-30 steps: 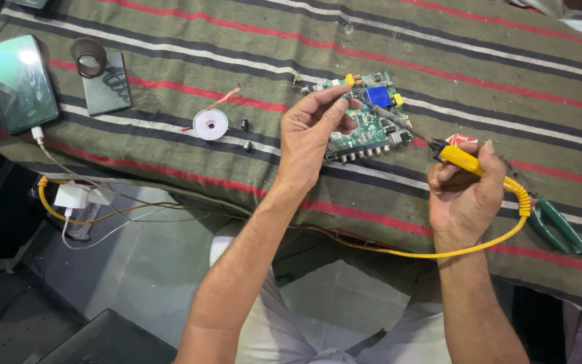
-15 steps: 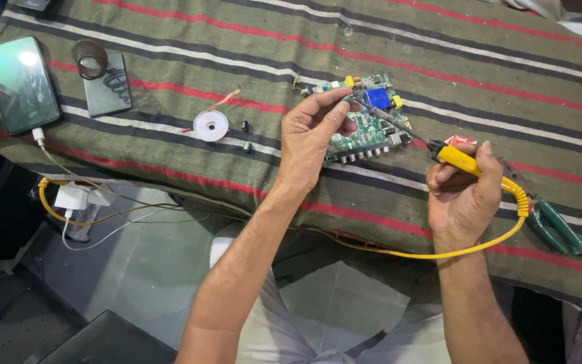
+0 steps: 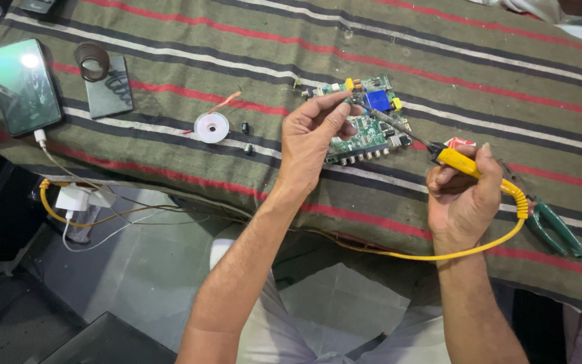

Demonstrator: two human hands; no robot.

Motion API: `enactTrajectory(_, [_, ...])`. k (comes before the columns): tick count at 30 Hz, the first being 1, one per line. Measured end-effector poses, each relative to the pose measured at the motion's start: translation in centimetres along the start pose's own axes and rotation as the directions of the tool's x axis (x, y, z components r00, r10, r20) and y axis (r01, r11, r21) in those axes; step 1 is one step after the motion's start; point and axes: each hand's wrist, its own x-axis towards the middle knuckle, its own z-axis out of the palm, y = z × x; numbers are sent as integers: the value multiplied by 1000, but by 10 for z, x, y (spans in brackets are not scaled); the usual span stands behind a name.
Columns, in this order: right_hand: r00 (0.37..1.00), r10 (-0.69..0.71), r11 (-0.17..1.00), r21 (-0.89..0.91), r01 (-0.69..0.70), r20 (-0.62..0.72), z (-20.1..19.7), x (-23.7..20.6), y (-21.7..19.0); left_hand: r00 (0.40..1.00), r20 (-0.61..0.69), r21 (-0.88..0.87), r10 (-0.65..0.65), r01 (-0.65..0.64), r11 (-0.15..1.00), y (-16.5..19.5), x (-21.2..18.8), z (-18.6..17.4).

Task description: The person solders components on a green circuit board, holding the board with one hand and applying a yellow soldering iron to its connectors with the other. They reposition the board repeatedly, use pliers to handle parts, and work with a spool of solder wire on the cloth-covered bench.

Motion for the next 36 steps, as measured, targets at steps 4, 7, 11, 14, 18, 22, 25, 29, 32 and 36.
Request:
enactTrajectory(4, [1000, 6, 1000, 5, -6, -10, -4, 0, 1, 1000, -6, 1, -8, 8, 1000, 0, 2, -1])
enactTrajectory(7, [1000, 16, 1000, -7, -16, -18, -6, 2, 2, 1000, -4, -7, -3, 3, 1000, 0, 2, -1])
enactTrajectory(11, [1000, 16, 1000, -5, -16, -24, -3, 0, 0, 1000, 4, -10, 14, -14, 1000, 0, 2, -1])
enactTrajectory(14, [1000, 8, 1000, -9, -8, -6, 4, -1, -2, 1000, -2, 2, 8, -8, 1000, 1, 2, -1])
enactTrajectory(18, [1000, -5, 1000, -21, 5, 13, 10, -1, -3, 1000, -5, 14, 5, -5, 1000, 3, 1, 1])
enactTrajectory(22, [1000, 0, 1000, -20, 0, 2, 6, -3, -3, 1000, -8, 17, 5, -5, 1000, 3, 2, 0])
enactTrajectory(25, [1000, 1, 1000, -12, -1, -3, 5, -2, -2, 1000, -8, 20, 7, -7, 1000, 1, 3, -1])
enactTrajectory(29, [997, -61, 997, -46, 63, 37, 10, 1, -5, 1000, -9, 0, 3, -3, 1000, 0, 6, -2])
enactTrajectory(32, [987, -150, 978, -140, 157, 57, 3, -9, -8, 1000, -5, -12, 17, -17, 1000, 0, 6, -3])
enactTrajectory(36, [927, -366, 862, -347, 371, 83, -35, -59, -9, 1000, -6, -6, 25, -25, 1000, 1, 4, -2])
